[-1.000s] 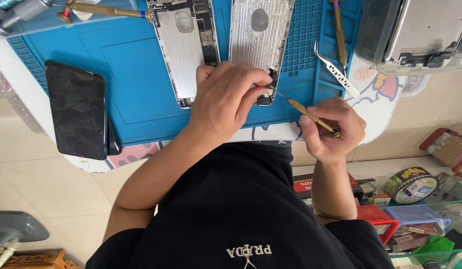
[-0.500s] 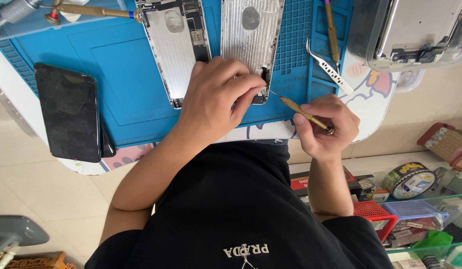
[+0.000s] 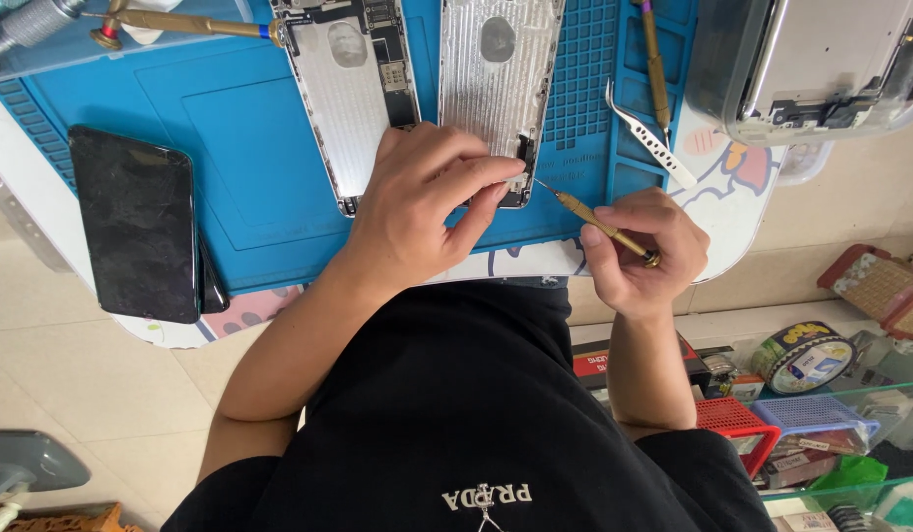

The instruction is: Using precision tools to disassemble and repair internal components of a mobile phone on a technician's workbench.

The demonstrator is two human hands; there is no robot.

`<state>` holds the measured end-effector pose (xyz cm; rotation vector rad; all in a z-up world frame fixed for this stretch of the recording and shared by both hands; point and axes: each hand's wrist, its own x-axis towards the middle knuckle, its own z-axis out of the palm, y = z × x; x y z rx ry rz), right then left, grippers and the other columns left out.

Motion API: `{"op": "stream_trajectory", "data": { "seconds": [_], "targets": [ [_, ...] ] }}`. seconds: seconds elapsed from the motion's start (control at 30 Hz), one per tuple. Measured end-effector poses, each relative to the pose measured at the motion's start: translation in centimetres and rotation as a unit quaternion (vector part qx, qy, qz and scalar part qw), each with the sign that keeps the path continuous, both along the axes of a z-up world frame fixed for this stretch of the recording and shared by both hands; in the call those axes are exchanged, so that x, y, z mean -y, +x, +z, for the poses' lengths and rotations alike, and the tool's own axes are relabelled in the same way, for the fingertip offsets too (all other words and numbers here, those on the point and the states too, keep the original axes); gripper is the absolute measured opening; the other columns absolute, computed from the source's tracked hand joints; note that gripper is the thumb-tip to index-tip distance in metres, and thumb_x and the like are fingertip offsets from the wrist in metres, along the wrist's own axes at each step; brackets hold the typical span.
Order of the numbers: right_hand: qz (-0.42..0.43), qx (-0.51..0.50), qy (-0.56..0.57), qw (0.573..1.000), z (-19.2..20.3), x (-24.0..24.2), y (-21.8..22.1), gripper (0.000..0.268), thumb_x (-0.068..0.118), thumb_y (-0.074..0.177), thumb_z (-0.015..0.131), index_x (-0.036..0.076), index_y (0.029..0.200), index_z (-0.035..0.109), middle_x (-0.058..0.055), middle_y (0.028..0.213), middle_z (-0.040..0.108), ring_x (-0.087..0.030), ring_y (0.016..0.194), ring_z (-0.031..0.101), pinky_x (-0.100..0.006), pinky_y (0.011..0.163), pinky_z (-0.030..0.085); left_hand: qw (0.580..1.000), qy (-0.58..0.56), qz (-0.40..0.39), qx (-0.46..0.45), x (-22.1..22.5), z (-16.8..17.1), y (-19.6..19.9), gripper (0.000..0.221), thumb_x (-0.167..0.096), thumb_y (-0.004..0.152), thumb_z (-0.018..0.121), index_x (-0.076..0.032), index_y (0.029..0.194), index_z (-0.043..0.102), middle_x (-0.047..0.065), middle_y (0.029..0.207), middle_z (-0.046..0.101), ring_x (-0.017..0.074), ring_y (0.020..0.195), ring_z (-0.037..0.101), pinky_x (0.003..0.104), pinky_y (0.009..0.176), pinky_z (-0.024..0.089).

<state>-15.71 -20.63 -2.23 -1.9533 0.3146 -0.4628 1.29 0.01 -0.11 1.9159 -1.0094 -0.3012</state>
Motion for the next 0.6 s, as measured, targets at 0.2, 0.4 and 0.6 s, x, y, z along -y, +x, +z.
{"op": "stream_trajectory", "data": {
  "seconds": [0.2, 0.4, 0.6],
  "targets": [
    [-0.066, -0.041, 0.028, 0.997, 1.5, -1.0, 1.2, 0.021, 0.001, 0.096, 0.071, -0.008, 0.113, 0.064, -0.016, 0.093, 0.072, -0.018, 0.087, 0.073, -0.029, 0.077, 0.057, 0.996, -0.021, 0.034, 0.079, 0.0, 0.2, 0.0, 0.020, -0.011, 0.099, 0.079, -0.015, 0.118, 0.073, -0.004, 0.101, 0.065, 0.0152, 0.091, 0.060, 0.037, 0.088, 0.037],
    [0.035, -0.041, -0.075, 0.996, 2.2, -1.9, 1.6, 0.016, 0.007, 0.112, 0.058, -0.003, 0.119, 0.067, -0.016, 0.092, 0.070, -0.018, 0.075, 0.071, -0.025, 0.070, 0.052, 0.993, -0.004, -0.014, 0.114, -0.5, 0.1, -1.5, 0.027, -0.015, 0.099, 0.081, -0.014, 0.124, 0.071, -0.004, 0.104, 0.062, 0.0160, 0.094, 0.061, 0.037, 0.091, 0.038],
    [0.029, -0.022, -0.026, 0.999, 2.3, -2.4, 3.7, 0.021, 0.013, 0.111, 0.053, -0.003, 0.116, 0.066, -0.011, 0.088, 0.073, -0.015, 0.073, 0.072, -0.021, 0.067, 0.053, 0.994, 0.008, -0.037, 0.105, -2.4, 1.9, -1.5, 0.036, -0.013, 0.091, 0.078, -0.014, 0.126, 0.071, -0.001, 0.112, 0.059, 0.0164, 0.100, 0.062, 0.039, 0.093, 0.040]
  ]
}}
